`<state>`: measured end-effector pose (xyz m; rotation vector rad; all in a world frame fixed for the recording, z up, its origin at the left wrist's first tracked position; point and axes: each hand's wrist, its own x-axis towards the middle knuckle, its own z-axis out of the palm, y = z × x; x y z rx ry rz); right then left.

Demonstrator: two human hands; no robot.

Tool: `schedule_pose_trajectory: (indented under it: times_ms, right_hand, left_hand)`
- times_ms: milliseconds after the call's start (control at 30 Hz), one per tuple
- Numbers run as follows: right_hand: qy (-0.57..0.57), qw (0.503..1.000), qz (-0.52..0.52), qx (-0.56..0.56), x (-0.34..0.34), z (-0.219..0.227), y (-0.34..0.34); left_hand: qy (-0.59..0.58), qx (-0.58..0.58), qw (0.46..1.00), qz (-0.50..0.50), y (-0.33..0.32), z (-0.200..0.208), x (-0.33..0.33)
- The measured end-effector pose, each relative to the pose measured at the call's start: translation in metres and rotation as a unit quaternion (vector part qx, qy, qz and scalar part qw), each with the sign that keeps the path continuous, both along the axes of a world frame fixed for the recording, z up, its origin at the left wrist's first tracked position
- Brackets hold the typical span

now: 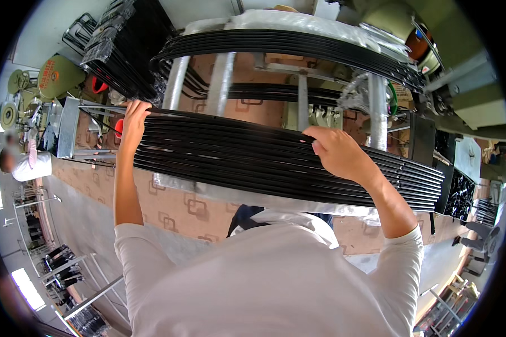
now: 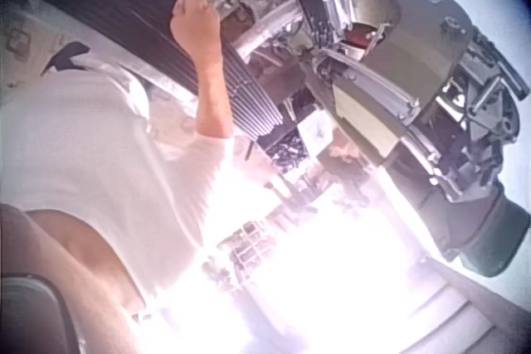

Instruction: The person uses a hammer to secure small metal fasteners onto long black metal bars positioned in a machine jig. They repeatedly insert fasteners and strike them with a hammer, then stack the finished bars. Later, they assist in moving a large stack of these bars.

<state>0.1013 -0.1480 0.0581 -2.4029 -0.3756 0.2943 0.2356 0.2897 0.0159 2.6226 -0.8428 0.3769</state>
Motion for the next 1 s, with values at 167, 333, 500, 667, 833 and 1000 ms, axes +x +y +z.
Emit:
schedule_pose_trajectory:
  times_ms: [167,333,500,667,833,1000]
  right_hand:
    - [0.009,0.999,0.026,-0.027,0.027,-0.004,0.082]
    - [0.010,0.999,0.032,0.004,0.054,-0.022,0.144]
    - [-0.008,1.000,0.028,0.004,0.084,-0.034,0.184]
    - [0.020,1.000,-0.019,-0.007,0.094,-0.032,0.246]
    - [0.027,0.993,-0.036,0.106,0.110,-0.033,0.300]
    - [-0.019,0.981,-0.075,0.178,0.116,-0.032,0.345]
  left_hand:
    - [-0.014,-0.021,0.999,-0.023,0.064,-0.012,0.028]
    - [0.003,-0.011,1.000,-0.029,0.109,-0.018,0.040]
    - [-0.016,0.031,0.999,-0.007,0.161,-0.008,0.044]
    - [-0.075,0.049,0.996,-0.024,0.222,0.030,0.047]
    - [-0.170,0.079,0.981,-0.046,0.271,0.085,0.069]
    - [-0.255,0.133,0.957,-0.035,0.282,0.168,0.083]
